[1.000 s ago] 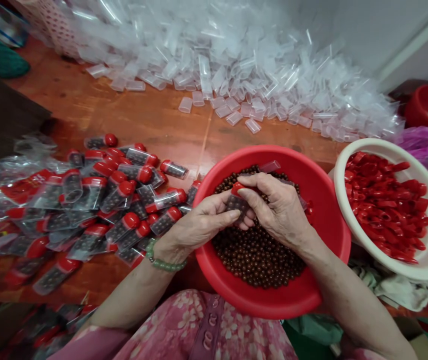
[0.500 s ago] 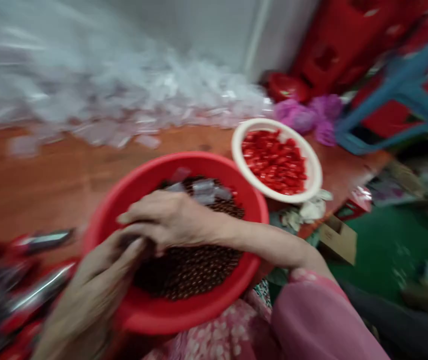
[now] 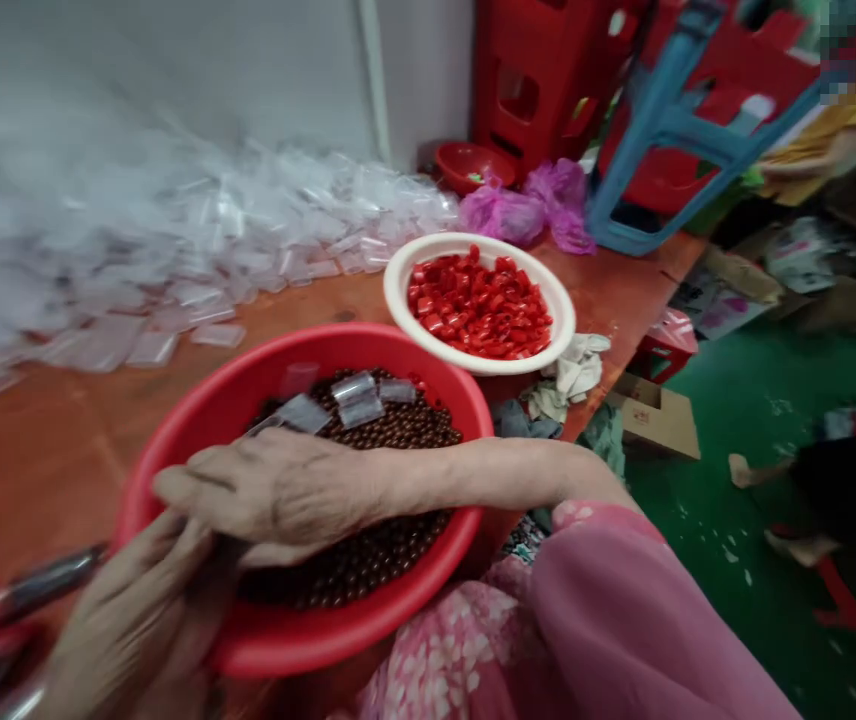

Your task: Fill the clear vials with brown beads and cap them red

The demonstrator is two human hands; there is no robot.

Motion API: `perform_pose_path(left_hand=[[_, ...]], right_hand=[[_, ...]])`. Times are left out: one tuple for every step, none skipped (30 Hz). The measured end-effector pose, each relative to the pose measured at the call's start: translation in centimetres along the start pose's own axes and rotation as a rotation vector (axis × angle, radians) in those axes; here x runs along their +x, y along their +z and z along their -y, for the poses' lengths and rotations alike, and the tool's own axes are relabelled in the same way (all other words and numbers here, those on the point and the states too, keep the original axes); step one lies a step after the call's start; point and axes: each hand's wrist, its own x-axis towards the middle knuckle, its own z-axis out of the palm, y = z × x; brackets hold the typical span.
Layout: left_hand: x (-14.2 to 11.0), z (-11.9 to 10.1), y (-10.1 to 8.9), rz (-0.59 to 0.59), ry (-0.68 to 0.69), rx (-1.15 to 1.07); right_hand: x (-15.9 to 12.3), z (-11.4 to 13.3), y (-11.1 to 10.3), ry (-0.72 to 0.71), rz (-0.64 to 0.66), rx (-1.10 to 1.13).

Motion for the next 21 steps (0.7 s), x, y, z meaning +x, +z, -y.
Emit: perform_pose_path(left_hand=[[-0.1, -0.1, 0.3, 0.000, 0.009, 0.012], [-0.2, -0.1, 0.6, 0.029, 0.004, 0.025], [-0.3, -0.1, 0.8, 0.072, -0.021, 0.045], [-0.4, -0.1, 0.9, 0.121, -0.043, 0.055], [-0.5, 0.0, 0.9, 0.158, -0.046, 0.064], [-0.6, 0.0, 0.8, 0.193, -0.043, 0.071], [-0.7, 0.1, 0.6, 0.221, -0.037, 0.075], [-0.8, 0.2, 0.5, 0.244, -0.029, 0.073], [-0.8, 0.3, 0.3, 0.264, -0.020, 0.063], [-0.9, 0.4, 0.2, 0.282, -0.013, 0.050], [-1.0, 0.5, 0.1, 0.303, -0.007, 0.036], [-1.0, 0.6, 0.1, 0.318, 0.001, 0.025], [-1.1, 0.7, 0.1, 0.324, 0.010, 0.019], [-1.1, 0.7, 0.2, 0.322, 0.018, 0.013], [-1.1, 0.7, 0.3, 0.311, 0.025, 0.004], [-1.1, 0.7, 0.4, 0.293, 0.031, -0.011], [-1.0, 0.7, 0.5, 0.276, 0.028, -0.032], [-1.0, 0.7, 0.6, 0.265, 0.021, -0.055], [-0.9, 0.6, 0.7, 0.261, 0.013, -0.078], [-0.9, 0.6, 0.7, 0.263, 0.007, -0.098], [-0.8, 0.6, 0.8, 0.266, 0.005, -0.113]], right_hand=[[-0.2, 0.0, 0.2, 0.010, 0.008, 0.023], [-0.5, 0.0, 0.5, 0.013, 0.002, 0.056], [-0.7, 0.0, 0.8, 0.063, -0.023, 0.087], [-1.0, 0.0, 1.2, 0.002, -0.081, 0.113], [-1.2, -0.1, 1.5, -0.020, -0.156, 0.144], [-1.4, -0.2, 1.9, -0.043, -0.241, 0.171], [-1.5, -0.3, 2.2, -0.080, -0.321, 0.191], [-1.6, -0.4, 2.4, -0.100, -0.372, 0.209], [-1.6, -0.5, 2.6, -0.116, -0.405, 0.219], [-1.6, -0.5, 2.7, -0.127, -0.421, 0.220], [-1.5, -0.5, 2.7, -0.134, -0.425, 0.215], [-1.5, -0.5, 2.6, -0.139, -0.423, 0.205], [-1.4, -0.4, 2.5, -0.142, -0.409, 0.193], [-1.4, -0.3, 2.4, -0.142, -0.385, 0.181], [-1.4, -0.2, 2.2, -0.136, -0.353, 0.169], [-1.4, -0.2, 2.1, -0.126, -0.318, 0.157], [-1.4, -0.1, 2.0, -0.115, -0.286, 0.143], [-1.4, -0.1, 2.0, -0.104, -0.262, 0.126], [-1.4, -0.1, 2.0, -0.096, -0.253, 0.105], [-1.4, -0.2, 2.0, -0.091, -0.257, 0.082], [-1.4, -0.3, 2.1, -0.093, -0.267, 0.060]])
